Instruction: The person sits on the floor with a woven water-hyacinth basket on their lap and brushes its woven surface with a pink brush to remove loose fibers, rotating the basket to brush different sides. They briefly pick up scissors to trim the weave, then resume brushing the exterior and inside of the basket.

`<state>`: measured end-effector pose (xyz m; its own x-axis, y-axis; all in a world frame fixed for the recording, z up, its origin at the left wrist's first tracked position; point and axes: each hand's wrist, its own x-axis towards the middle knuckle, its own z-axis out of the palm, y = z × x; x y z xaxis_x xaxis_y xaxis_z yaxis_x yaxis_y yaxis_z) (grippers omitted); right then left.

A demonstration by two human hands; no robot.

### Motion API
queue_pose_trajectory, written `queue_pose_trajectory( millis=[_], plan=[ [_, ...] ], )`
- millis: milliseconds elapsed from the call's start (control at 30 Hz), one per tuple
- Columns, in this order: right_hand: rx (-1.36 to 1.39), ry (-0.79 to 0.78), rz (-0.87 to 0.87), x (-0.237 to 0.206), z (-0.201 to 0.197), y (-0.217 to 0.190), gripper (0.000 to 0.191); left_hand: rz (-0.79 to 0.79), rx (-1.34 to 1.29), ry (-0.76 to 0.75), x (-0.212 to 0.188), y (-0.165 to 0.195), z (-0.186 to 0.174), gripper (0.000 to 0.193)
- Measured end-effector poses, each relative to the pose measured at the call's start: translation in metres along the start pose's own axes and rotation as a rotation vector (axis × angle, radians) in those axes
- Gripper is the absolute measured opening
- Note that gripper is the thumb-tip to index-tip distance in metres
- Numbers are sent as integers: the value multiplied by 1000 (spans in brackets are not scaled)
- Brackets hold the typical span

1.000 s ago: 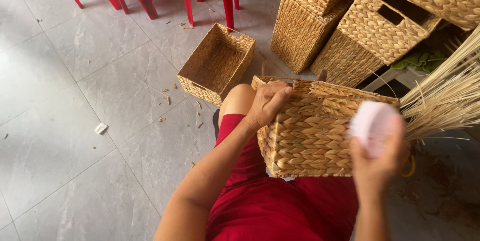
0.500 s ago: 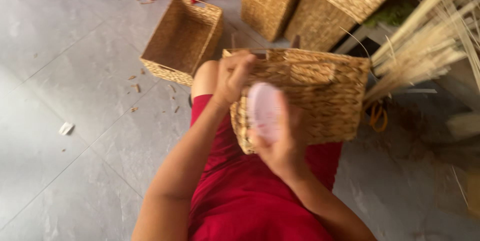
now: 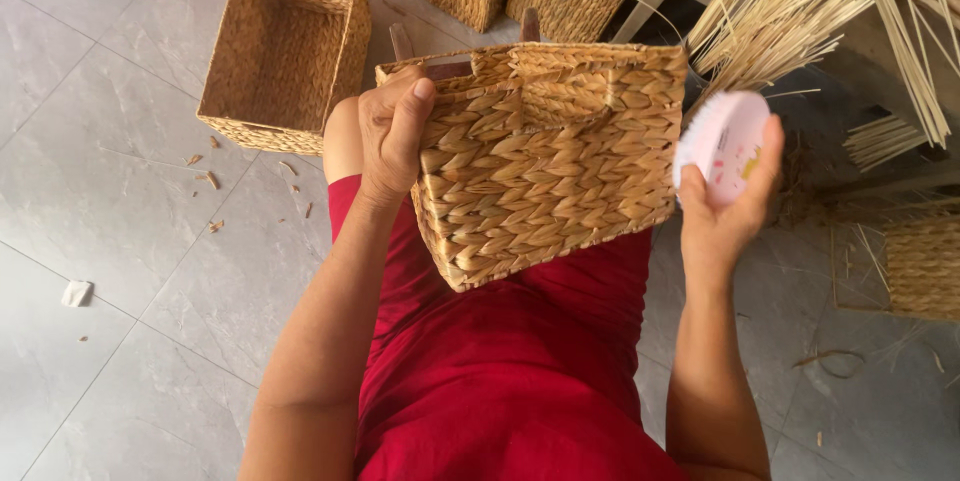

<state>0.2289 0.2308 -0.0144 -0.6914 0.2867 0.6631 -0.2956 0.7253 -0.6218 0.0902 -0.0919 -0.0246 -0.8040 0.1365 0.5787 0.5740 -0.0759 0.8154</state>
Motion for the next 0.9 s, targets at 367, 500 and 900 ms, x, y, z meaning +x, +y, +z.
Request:
queue_pose_trajectory(
  millis=[367, 500, 900],
  plan=[
    [8, -314, -279, -47, 50, -116, 88, -162, 160, 35, 9, 29, -7, 41],
    [66, -445, -379, -59, 62, -139, 92, -227, 165, 51, 5, 31, -6, 44],
    [-43, -78, 32, -47, -19, 7, 82, -123, -13, 57, -9, -1, -7, 50]
  ],
)
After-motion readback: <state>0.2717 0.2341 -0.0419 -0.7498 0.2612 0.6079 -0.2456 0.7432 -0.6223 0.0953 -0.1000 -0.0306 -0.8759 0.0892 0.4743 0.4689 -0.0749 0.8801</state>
